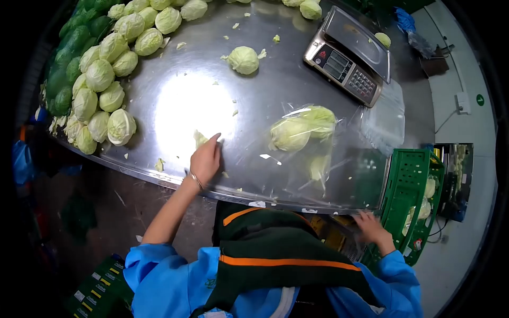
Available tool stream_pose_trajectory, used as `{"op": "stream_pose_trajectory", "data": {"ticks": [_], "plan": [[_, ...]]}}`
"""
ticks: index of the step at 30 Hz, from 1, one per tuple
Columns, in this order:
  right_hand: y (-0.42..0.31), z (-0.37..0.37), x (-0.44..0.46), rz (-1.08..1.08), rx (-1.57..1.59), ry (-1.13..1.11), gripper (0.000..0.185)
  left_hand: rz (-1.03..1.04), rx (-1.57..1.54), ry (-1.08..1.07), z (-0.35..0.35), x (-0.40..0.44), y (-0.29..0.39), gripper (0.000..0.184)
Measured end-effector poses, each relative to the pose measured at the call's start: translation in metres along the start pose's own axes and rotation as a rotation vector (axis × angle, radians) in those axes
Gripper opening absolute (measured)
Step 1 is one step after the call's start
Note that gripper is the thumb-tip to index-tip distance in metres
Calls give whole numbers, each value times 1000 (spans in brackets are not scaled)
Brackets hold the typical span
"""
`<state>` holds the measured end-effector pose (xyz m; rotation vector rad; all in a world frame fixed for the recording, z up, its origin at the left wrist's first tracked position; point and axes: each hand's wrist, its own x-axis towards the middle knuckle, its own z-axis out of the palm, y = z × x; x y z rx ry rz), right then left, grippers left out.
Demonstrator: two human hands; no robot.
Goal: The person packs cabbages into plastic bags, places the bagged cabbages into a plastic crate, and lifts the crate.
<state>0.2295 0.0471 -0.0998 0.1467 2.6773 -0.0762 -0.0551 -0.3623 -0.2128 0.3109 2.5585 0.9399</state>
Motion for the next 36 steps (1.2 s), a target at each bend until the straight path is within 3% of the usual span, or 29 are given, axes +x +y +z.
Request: {"op": "stream_pose_trajectory", "data": {"ticks": [2,3,4,5,6,8,9,10,11,15,17,18,19,20,21,22,24,25,26,27,28,29,32,36], "plan": [[-70,-38,80,-135,443,501,54,466,-8,327,43,-14,14,47],[-87,-43,105,-244,280,701,49,513,-85,200,54,-12,17,51],[-101,-50,132,-383,272,727,43,456,-326,193,65,-11,34,44],[-107,-56,151,-518,256,769,36,510,-313,251,67,-4,42,36],[-102,-56,158,-472,360,845,29,566,-308,319,64,5,54,28],[-81,-62,170,-407,558,975,16,400,-532,389,43,20,89,14],[-76,-70,172,-271,777,1027,10,310,-644,409,27,22,110,11],[-71,-80,173,-125,999,1068,8,478,-520,456,7,29,133,15],[-68,-91,170,24,1218,1097,10,558,-620,434,-7,31,159,17],[-72,-126,137,-149,1359,1266,13,884,-864,541,-66,11,220,23],[-89,-132,132,-153,1534,1282,13,694,-856,458,-78,8,227,23],[-91,-126,124,-158,1465,1281,13,582,-896,385,-83,8,230,23],[-92,-123,118,-184,1390,1295,13,616,-650,481,-85,-8,235,25],[-93,-120,118,-214,1315,1316,13,692,-916,500,-75,-17,235,26],[-101,-117,112,-337,1369,1409,13,806,-861,608,-76,-17,227,25],[-106,-115,117,-258,1419,1378,14,900,-798,698,-75,-22,216,24],[-112,-116,128,-104,1499,1327,15,577,-835,553,-72,-18,215,26],[-113,-115,124,-26,1421,1257,17,568,-798,567,-68,-28,211,27],[-113,-115,131,-115,1378,1341,17,582,-759,593,-66,-32,207,27],[-115,-105,135,-182,1336,1396,16,634,-946,636,-59,-31,200,28],[-122,-92,130,-219,1301,1433,16,530,-989,589,-53,-28,190,29],[-129,-96,134,-96,1333,1315,14,430,-1031,535,-48,-20,180,30],[-143,-77,157,-138,1592,1079,14,263,-1057,587,-26,2,155,34],[-161,-49,161,-83,1642,984,17,102,-996,657,9,7,118,35]]}}
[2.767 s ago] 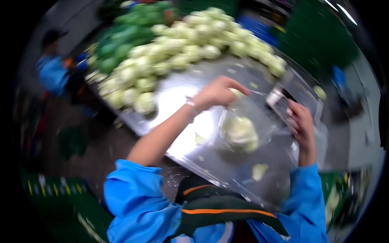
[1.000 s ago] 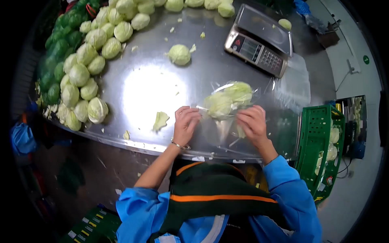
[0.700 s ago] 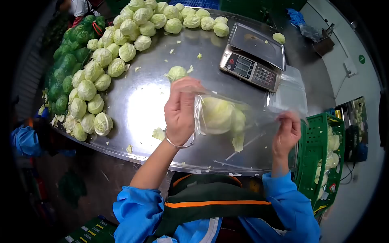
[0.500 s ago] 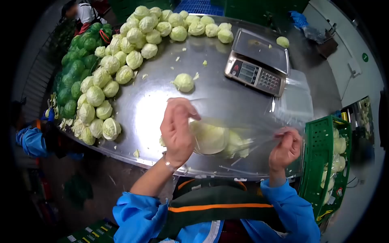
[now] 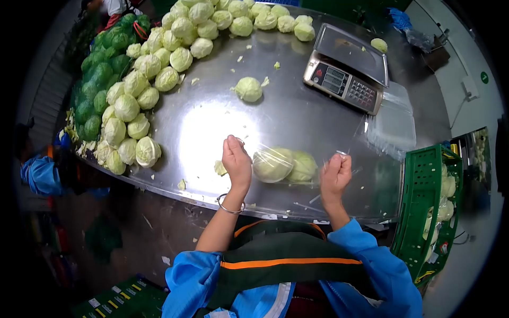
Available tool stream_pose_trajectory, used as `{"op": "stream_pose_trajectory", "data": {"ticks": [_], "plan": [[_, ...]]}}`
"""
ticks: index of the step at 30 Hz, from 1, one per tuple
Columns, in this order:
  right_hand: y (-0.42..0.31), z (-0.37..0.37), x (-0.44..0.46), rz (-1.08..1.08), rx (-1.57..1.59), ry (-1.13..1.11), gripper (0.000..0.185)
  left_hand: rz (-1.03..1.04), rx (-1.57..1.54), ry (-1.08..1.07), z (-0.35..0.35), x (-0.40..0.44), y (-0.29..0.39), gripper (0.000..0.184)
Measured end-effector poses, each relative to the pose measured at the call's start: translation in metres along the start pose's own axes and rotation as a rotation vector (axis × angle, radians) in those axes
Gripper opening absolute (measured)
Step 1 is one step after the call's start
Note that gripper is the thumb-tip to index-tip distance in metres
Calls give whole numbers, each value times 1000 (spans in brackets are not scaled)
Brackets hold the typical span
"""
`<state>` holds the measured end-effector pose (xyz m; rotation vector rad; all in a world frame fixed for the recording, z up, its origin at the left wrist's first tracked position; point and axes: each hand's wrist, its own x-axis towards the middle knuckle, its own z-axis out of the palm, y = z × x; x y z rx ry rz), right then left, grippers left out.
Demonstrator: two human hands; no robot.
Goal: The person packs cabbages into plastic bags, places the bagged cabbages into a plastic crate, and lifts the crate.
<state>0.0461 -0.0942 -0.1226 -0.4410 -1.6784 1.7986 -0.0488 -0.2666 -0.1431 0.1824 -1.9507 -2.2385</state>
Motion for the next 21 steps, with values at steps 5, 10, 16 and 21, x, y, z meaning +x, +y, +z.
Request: {"op": "stream_pose_trajectory", "data": {"ticks": [5,10,16,21], "plan": [[11,-3,-12,232,-191,-89,23,-188,248,10,-46,-20,-54,39],[83,-27,-12,100,-708,-199,26,-359,691,-126,-71,-42,-104,42],[69,-27,19,-15,-921,-410,13,-396,762,-235,-88,-26,-106,20],[87,-40,21,-272,-890,-705,28,477,851,-695,-51,-42,-19,51]]}}
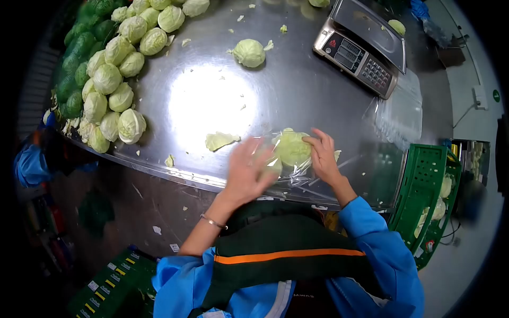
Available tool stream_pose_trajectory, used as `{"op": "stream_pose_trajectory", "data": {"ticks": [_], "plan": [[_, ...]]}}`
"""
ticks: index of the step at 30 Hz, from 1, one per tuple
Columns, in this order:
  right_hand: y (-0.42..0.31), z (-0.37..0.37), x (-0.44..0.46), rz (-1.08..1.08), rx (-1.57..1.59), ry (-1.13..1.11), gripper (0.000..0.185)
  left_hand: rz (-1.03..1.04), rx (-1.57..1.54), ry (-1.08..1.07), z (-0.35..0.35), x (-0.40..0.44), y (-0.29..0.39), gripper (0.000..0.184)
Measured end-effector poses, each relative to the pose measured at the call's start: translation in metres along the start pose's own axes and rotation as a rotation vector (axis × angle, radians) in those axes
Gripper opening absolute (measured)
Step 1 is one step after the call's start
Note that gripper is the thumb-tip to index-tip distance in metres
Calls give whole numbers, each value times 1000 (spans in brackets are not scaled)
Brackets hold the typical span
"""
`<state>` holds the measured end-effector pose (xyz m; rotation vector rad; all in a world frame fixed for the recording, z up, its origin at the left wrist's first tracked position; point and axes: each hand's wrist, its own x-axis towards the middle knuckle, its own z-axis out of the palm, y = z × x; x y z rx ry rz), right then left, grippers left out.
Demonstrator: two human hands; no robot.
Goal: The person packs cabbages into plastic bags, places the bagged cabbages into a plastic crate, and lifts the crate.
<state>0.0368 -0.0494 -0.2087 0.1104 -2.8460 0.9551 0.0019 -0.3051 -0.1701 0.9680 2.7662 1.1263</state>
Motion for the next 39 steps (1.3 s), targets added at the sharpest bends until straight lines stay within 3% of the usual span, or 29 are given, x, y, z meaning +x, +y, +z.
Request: {"op": "stream_pose_trajectory", "data": {"ticks": [1,3,4,5,6,8,9,10,11,13,15,17,19,21,22,23,25,27,28,30,32,33,34,35,37,39], "plan": [[7,4,0,10,50,-3,27,38,17,-220,8,-2,3,58],[19,14,7,30,154,23,26,-125,-222,-232,16,0,-16,68],[23,18,11,199,328,-40,27,-202,-348,-250,17,0,-23,73],[25,20,19,366,501,-121,29,-287,-246,-299,16,7,-24,75],[26,18,35,514,673,-186,31,-533,-472,-386,13,20,-27,75],[16,-4,62,795,739,-370,37,-959,-842,-638,-9,57,-24,76],[10,-21,68,941,772,-455,40,-997,-869,-699,-21,66,-20,79],[10,-38,64,1051,802,-532,55,-962,-848,-691,-29,73,-16,79],[8,-53,53,1020,914,-514,60,-921,-830,-695,-33,79,-11,79],[2,-79,21,945,1130,-430,71,-924,-792,-758,-41,97,6,76],[2,-94,-14,935,1292,-266,73,-745,-709,-771,-48,123,46,74],[-3,-111,-42,969,1390,14,65,-617,-585,-677,-48,147,106,73],[-5,-139,-70,845,1389,383,56,-398,-561,-636,-40,166,161,71],[-1,-194,-101,821,1440,667,51,-133,-492,-704,-32,187,226,70],[-4,-224,-120,763,1419,839,51,-41,-679,-682,-16,194,247,69],[-2,-249,-136,707,1398,991,51,64,-595,-690,-1,208,271,63],[22,-304,-182,485,1418,1203,51,325,-756,-657,37,221,357,52],[28,-369,-229,400,1354,1261,50,487,-830,-660,83,231,432,50],[40,-389,-259,400,798,1119,46,527,-892,-706,109,231,467,50],[60,-409,-312,465,662,1056,44,590,-892,-851,167,231,518,53],[77,-419,-353,584,1491,1235,46,577,-869,-954,237,220,547,58],[98,-405,-379,696,1497,1245,49,554,-819,-1029,272,211,553,62],[129,-376,-412,789,1054,1013,45,600,-780,-1004,313,202,554,64],[120,-382,-401,1016,1692,1384,46,598,-611,-1083,339,197,554,63],[145,-349,-425,907,1670,1222,52,512,-497,-1217,380,183,547,53],[157,-342,-430,973,1900,1159,56,454,-300,-1280,378,185,553,48]]}}
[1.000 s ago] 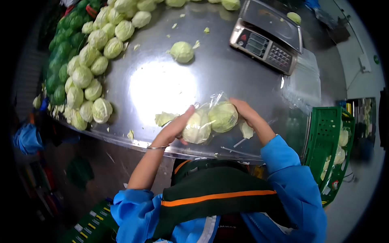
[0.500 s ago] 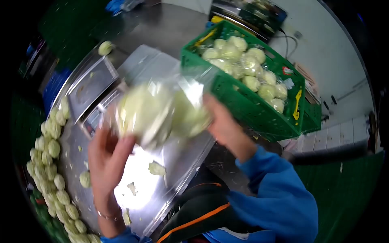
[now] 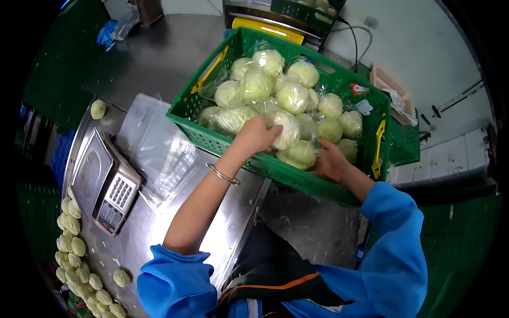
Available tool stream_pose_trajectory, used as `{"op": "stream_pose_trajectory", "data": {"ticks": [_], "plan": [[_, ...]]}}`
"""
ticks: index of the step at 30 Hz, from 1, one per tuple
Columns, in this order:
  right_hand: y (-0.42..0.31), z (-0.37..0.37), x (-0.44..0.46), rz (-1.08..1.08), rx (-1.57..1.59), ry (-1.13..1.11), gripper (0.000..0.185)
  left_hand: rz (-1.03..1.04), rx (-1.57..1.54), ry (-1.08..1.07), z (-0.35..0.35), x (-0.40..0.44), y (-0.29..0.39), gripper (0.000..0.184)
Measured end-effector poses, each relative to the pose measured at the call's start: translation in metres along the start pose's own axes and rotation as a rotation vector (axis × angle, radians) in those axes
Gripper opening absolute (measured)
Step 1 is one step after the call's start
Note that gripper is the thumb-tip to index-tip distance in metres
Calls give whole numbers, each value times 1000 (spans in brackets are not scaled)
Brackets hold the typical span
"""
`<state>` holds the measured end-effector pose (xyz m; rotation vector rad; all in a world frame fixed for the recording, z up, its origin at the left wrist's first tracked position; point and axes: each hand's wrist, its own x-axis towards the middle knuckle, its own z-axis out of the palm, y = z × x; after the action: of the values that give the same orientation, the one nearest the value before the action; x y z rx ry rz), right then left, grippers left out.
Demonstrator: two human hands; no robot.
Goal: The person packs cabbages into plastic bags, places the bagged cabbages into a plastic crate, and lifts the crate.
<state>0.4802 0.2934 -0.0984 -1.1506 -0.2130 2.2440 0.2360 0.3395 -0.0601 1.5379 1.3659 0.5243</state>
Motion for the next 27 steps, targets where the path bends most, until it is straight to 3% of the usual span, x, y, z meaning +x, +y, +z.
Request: {"op": "stream_pose_trajectory", "data": {"ticks": [3,5,7,9,11,12,13,16,18,19,22,25,27], "plan": [[-3,29,-2,79,-96,399,58,48,71,81,-16,0,-8,38],[-12,23,-11,116,-327,195,54,268,-124,395,-34,-41,-15,31],[-24,-2,-28,17,-414,50,41,160,-321,565,-56,-103,-25,25],[-42,-1,-53,-389,-876,397,33,10,-264,771,-65,-159,-86,23],[-52,-41,-71,-1165,-1138,745,21,-208,-240,804,-64,-213,-178,23],[-57,-64,-85,-1293,-1143,895,17,-267,-267,824,-59,-232,-208,23],[-55,-72,-102,-1488,-1353,1034,18,-259,-299,847,-58,-241,-220,22],[-43,-128,-137,-1337,-1829,1563,41,-196,-372,992,-58,-232,-239,23],[-48,-232,-126,-1167,-1433,1328,50,-26,-355,1075,-62,-201,-191,25],[-36,-154,-136,-786,-893,1117,56,96,-307,1011,-73,-181,-165,25],[-37,-150,-124,-745,-797,975,60,476,-118,729,-79,-112,-44,31],[-25,-160,-101,-979,-1608,1343,59,881,408,52,-38,-28,61,72],[-38,-145,-110,-940,-1739,1326,58,828,831,-80,18,33,53,86]]}}
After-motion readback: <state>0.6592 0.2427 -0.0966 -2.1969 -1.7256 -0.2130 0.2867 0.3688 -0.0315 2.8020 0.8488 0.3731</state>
